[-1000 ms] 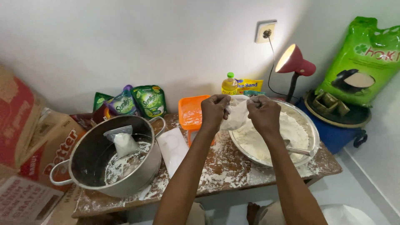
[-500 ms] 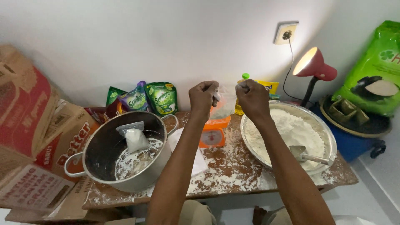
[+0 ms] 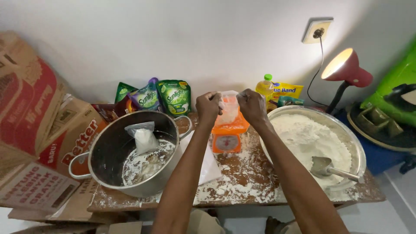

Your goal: Weighing and bagging flour from a large bowl into small plastic bags using a scoop and a scale.

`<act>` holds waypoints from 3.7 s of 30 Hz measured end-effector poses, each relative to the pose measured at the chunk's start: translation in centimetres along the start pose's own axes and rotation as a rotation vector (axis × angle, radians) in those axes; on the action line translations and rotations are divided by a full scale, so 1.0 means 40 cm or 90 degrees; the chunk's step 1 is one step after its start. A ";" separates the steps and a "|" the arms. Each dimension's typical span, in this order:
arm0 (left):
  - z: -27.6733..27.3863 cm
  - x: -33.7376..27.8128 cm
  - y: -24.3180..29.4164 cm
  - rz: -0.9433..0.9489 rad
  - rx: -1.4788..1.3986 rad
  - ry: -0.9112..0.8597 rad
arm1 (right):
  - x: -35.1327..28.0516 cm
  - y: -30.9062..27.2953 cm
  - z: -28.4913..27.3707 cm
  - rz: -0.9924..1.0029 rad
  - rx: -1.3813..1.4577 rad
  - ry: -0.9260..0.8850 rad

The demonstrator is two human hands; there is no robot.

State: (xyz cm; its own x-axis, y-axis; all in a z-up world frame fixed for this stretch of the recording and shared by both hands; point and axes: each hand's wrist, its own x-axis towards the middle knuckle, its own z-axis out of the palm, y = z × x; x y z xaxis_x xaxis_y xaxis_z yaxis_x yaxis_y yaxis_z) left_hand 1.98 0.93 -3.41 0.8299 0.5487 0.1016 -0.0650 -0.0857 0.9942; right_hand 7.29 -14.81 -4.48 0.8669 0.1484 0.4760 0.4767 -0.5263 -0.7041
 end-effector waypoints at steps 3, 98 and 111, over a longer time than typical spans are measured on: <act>-0.009 -0.017 -0.012 -0.003 -0.012 -0.009 | -0.008 0.015 0.022 0.013 -0.036 -0.015; -0.002 -0.117 -0.017 -0.048 -0.133 -0.018 | -0.059 -0.003 -0.014 0.085 0.075 -0.067; 0.008 -0.117 -0.036 -0.012 -0.212 -0.024 | -0.067 -0.018 -0.011 0.084 0.042 -0.054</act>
State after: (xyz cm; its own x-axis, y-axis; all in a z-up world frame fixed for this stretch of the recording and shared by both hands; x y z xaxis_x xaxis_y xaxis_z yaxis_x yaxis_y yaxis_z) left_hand -1.63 -1.78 -5.32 0.8519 0.5164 0.0874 -0.2213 0.2036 0.9537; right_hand 4.56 -15.20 -5.02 0.9302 0.1541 0.3331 0.3647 -0.4899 -0.7918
